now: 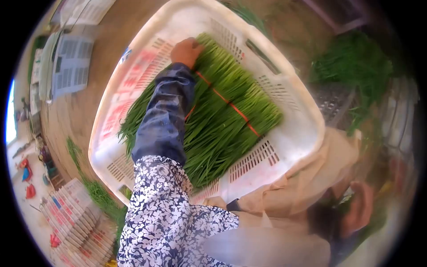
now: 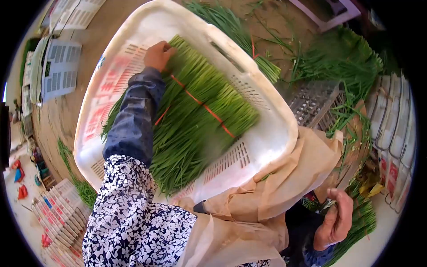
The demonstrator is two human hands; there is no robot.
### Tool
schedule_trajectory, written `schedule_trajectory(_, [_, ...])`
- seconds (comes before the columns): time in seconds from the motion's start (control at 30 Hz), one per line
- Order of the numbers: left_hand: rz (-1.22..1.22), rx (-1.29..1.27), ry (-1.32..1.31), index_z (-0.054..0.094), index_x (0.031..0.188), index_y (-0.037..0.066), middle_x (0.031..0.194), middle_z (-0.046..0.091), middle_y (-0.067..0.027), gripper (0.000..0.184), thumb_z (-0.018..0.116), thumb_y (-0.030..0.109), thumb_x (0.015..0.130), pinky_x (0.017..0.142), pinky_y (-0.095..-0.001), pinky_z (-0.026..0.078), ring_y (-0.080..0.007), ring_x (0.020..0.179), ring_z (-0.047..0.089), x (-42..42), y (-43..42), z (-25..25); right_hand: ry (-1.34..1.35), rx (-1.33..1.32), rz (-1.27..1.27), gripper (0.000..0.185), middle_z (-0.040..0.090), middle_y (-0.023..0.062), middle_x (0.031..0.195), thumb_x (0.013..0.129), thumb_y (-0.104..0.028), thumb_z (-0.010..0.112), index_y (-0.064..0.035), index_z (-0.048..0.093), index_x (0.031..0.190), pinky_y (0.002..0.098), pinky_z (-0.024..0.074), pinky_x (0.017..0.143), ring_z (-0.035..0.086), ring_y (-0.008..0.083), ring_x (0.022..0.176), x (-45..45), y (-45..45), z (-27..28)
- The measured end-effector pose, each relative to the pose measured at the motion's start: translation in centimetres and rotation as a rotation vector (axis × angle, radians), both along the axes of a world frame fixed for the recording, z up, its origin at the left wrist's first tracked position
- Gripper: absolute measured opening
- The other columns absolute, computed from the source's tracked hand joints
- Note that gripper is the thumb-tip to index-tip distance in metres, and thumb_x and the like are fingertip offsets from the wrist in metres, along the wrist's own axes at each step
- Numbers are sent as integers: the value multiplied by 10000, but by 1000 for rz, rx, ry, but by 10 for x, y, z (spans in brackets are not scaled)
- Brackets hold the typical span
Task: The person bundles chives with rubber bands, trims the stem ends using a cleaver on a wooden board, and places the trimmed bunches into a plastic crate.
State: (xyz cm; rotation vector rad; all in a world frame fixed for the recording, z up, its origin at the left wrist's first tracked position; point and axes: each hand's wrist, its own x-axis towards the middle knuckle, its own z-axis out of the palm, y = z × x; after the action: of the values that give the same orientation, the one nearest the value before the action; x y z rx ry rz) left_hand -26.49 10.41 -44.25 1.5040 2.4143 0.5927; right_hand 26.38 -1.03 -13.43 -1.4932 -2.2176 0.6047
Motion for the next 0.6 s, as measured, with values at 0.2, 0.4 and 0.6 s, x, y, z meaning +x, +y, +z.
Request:
schedule_trajectory(0.2, [-261,27,2,639,980,103,941,657,-164,322,635,384,823,789,-490,476,-362,914,627,-4,3,-73,-169,104,-277,347,688,179,1047,829,90,521,18,601,1159,427,531,871,658,348,978,36,-89,44])
schedule_trajectory(0.4, [-299,-101,157,558,1135,88,1072,622,-181,403,641,358,848,862,-469,460,-361,1014,599,-73,20,-61,-103,328,-552,293,680,213,950,820,154,495,66,631,1064,330,569,720,691,280,837,63,-171,55])
schedule_trajectory(0.6, [-284,-168,321,478,1290,73,1204,587,-199,519,646,333,873,934,-449,444,-359,1114,571,-107,30,15,260,334,-1093,221,675,161,1005,911,81,503,64,614,1101,297,555,723,687,210,855,134,-290,6])
